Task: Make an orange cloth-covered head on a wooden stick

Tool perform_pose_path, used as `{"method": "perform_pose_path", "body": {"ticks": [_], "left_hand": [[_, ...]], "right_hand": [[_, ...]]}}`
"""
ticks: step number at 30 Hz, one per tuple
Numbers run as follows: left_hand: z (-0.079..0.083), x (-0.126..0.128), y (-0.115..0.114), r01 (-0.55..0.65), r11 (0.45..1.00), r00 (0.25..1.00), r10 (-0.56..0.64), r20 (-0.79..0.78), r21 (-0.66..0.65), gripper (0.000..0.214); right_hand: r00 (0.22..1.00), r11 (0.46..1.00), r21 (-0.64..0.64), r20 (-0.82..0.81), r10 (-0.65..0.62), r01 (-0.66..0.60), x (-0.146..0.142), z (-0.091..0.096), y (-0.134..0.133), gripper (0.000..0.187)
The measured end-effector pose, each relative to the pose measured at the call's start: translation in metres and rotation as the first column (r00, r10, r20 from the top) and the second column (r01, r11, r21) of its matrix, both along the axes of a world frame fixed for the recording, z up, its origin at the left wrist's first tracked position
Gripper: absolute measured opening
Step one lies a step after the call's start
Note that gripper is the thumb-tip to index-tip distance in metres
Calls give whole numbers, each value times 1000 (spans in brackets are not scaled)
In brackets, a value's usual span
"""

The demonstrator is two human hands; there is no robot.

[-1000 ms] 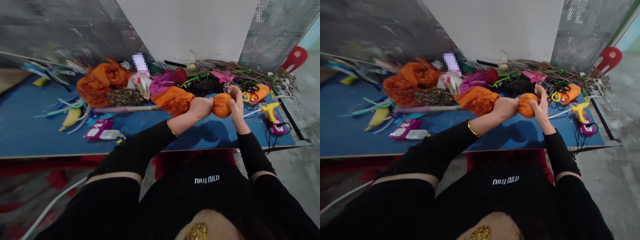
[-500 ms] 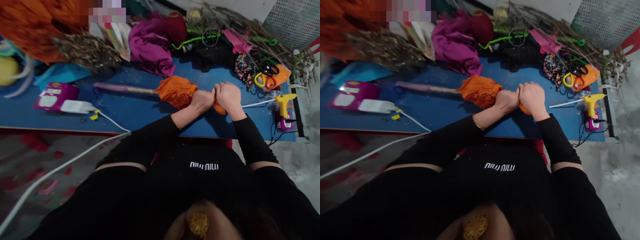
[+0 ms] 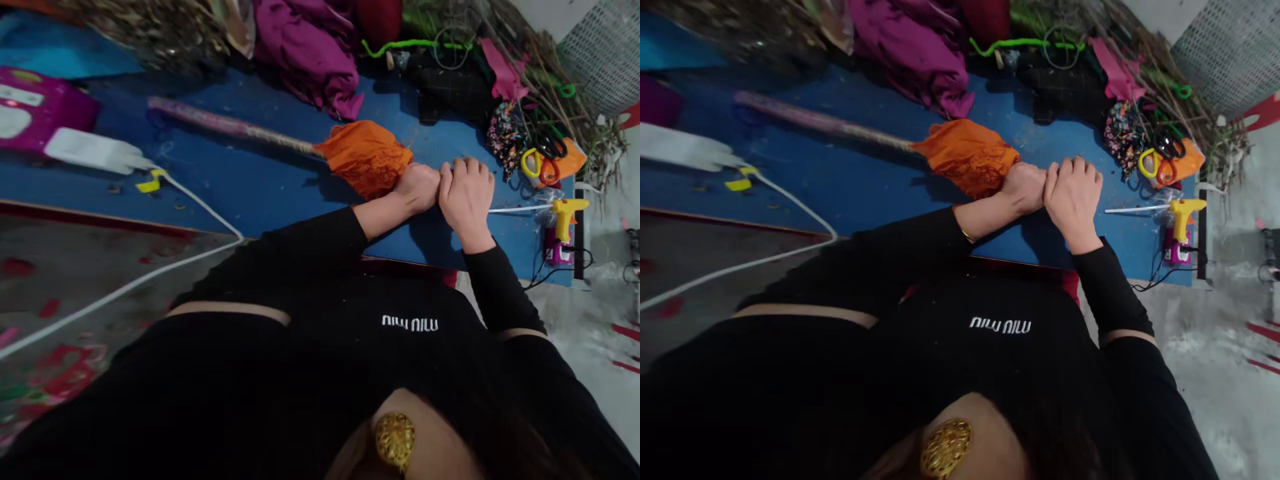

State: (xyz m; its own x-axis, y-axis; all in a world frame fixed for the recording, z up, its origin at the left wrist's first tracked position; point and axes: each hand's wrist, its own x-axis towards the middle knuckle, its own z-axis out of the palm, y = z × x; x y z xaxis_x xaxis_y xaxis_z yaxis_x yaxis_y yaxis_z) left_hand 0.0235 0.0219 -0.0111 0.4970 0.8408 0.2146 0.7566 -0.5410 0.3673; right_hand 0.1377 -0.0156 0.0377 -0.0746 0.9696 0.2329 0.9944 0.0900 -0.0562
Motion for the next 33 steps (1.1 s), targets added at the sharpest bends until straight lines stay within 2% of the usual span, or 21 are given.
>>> {"method": "perform_pose_path", "body": {"ticks": [3, 9, 12, 16, 19, 27, 31, 33], "left_hand": [[0, 2, 0, -41, 999, 996, 43, -81, 18, 45], [4, 4, 2, -42, 999, 994, 45, -97, 34, 52], [9, 3, 0, -33, 999, 989, 38, -144, 40, 50], [22, 1, -6, -5, 1000, 973, 2, -233, -11, 48], [29, -1, -9, -10, 998, 968, -4, -253, -55, 46], [29, -2, -9, -20, 995, 969, -5, -248, -96, 47], [34, -2, -9, -31, 995, 966, 4, -258, -99, 46], [40, -3, -7, -22, 994, 969, -5, -248, -105, 44]], "right_hand": [[998, 997, 76, 54, -20, 16, 1, -10, 1, 54], [999, 988, 149, 19, -36, 33, 8, -25, 21, 50], [1000, 986, 165, 6, -30, 28, 7, -24, 14, 50], [999, 979, 200, -12, 35, -32, 8, -21, -7, 49], [998, 973, 229, -43, 42, -31, 14, -25, -16, 51], [989, 968, 250, -145, 6, 30, 18, -46, -5, 47], [945, 972, 233, -313, 96, -22, 30, -41, -5, 45], [846, 967, 244, -497, 194, -78, 45, -37, -5, 47]]}}
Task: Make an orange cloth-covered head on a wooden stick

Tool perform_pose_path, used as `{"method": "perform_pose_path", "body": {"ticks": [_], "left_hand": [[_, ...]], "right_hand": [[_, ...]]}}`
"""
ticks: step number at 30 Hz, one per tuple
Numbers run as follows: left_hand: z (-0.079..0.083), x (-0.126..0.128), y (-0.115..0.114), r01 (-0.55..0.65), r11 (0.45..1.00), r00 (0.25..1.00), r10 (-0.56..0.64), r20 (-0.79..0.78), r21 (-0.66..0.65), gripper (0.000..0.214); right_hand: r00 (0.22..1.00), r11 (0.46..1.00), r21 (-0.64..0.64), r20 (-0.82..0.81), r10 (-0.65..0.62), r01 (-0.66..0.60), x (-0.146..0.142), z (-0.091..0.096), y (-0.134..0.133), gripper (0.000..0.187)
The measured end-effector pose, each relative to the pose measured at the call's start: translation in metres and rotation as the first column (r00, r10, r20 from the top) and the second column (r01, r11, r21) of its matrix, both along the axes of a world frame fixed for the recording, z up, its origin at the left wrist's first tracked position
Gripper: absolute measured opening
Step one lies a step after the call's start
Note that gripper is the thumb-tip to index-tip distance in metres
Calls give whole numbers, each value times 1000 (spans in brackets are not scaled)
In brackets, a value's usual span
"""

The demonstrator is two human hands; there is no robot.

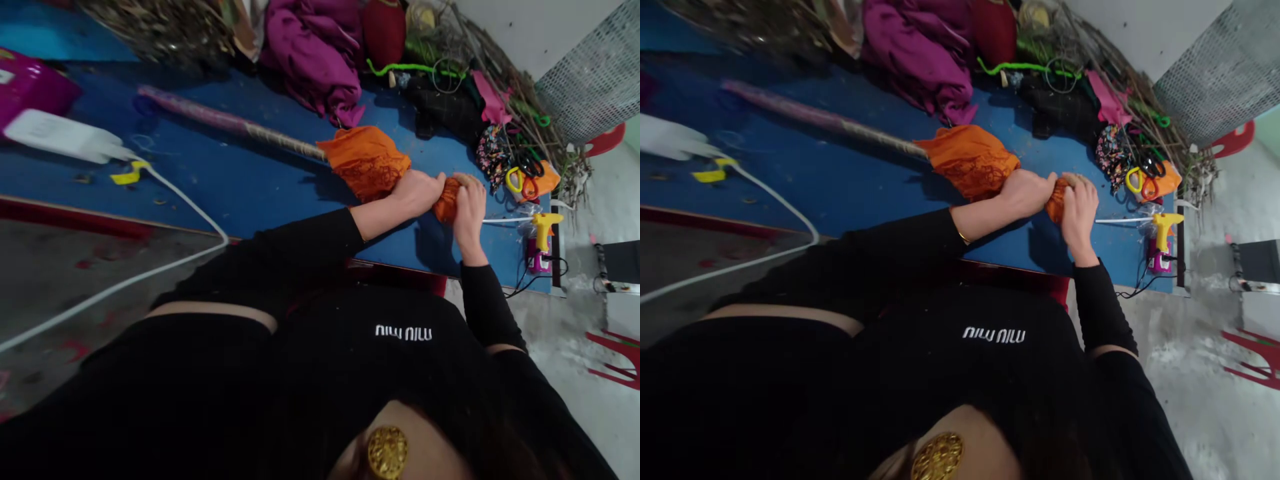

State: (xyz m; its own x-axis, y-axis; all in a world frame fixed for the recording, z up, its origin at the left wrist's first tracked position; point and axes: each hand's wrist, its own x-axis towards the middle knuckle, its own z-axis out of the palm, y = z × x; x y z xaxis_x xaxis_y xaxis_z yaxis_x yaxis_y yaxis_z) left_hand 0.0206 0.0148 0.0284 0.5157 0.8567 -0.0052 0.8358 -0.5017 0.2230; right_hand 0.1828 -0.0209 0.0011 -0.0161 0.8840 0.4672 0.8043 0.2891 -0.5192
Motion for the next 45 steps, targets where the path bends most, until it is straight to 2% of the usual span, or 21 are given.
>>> {"method": "perform_pose_path", "body": {"ticks": [2, 4, 7, 10, 12, 15, 17, 19, 21, 22, 24, 26, 27, 29, 32, 34, 36, 39, 41, 43, 45], "left_hand": [[5, -1, 5, 10, 1000, 1000, -10, 13, -10, 42], [8, -2, 13, 28, 999, 999, -27, 24, -25, 39], [9, -2, 25, 39, 998, 999, -38, 19, -55, 37], [10, -1, 33, 36, 995, 999, -36, 0, -88, 35], [9, 0, 35, 33, 995, 999, -33, -5, -92, 35], [9, -1, 37, 29, 997, 1000, -29, 2, -71, 34], [8, -1, 38, 29, 997, 1000, -28, 8, -72, 34], [8, -1, 40, 26, 996, 1000, -26, 8, -88, 34], [8, -1, 42, 23, 995, 1000, -22, 6, -100, 34], [8, -1, 42, 24, 995, 1000, -24, 6, -100, 34], [9, -1, 41, 32, 995, 999, -32, 10, -89, 33], [9, -2, 39, 39, 996, 999, -39, 11, -79, 34], [9, -3, 38, 42, 996, 999, -41, 11, -74, 34], [8, -3, 34, 44, 997, 999, -44, 6, -65, 35], [5, -3, 29, 56, 997, 998, -56, 7, -47, 36], [3, -3, 26, 68, 996, 998, -69, -3, -56, 34], [1, -3, 22, 66, 995, 997, -68, -20, -70, 33], [-1, -2, 18, 47, 998, 999, -48, -12, -47, 38], [-3, -1, 18, 29, 999, 1000, -29, 0, -17, 40], [-5, 2, 19, 6, 1000, 1000, -6, 3, 2, 39], [-4, 3, 17, 4, 1000, 1000, -4, 7, 8, 39]], "right_hand": [[981, 997, 46, -180, 73, -66, 18, 2, -2, 47], [971, 991, 119, -224, 80, -54, 31, 2, -7, 47], [997, 974, 228, -75, 8, 10, 36, -3, -16, 41], [990, 953, 298, 109, -93, 57, 28, -8, -20, 28], [972, 959, 272, 197, -131, 74, 20, -11, -17, 27], [958, 985, 138, 253, -136, 103, 8, -10, -11, 28], [984, 992, 82, 145, -105, 94, 4, -6, -7, 31], [987, 989, 98, -128, -96, 109, 7, 1, -4, 34], [907, 966, 125, -388, -162, 226, 18, 11, -1, 37], [870, 943, 123, -437, -228, 309, 26, 16, 0, 39], [868, 902, 92, -330, -372, 422, 43, 27, 5, 44], [897, 896, 65, -77, -435, 440, 52, 36, 12, 48], [908, 908, 55, 31, -418, 416, 51, 39, 16, 52], [935, 946, 47, 145, -323, 320, 38, 43, 24, 62], [961, 988, -77, 253, -110, 133, 2, 45, 34, 56], [934, 964, -214, 350, -73, 156, -20, 45, 38, 54], [895, 928, -292, 437, -86, 232, -34, 45, 39, 51], [856, 915, -266, 498, -140, 304, -38, 42, 39, 43], [857, 916, -250, 489, -162, 315, -34, 40, 42, 42], [881, 922, -251, 444, -162, 296, -28, 35, 44, 43], [939, 946, -232, 308, -149, 227, -21, 30, 42, 40]]}}
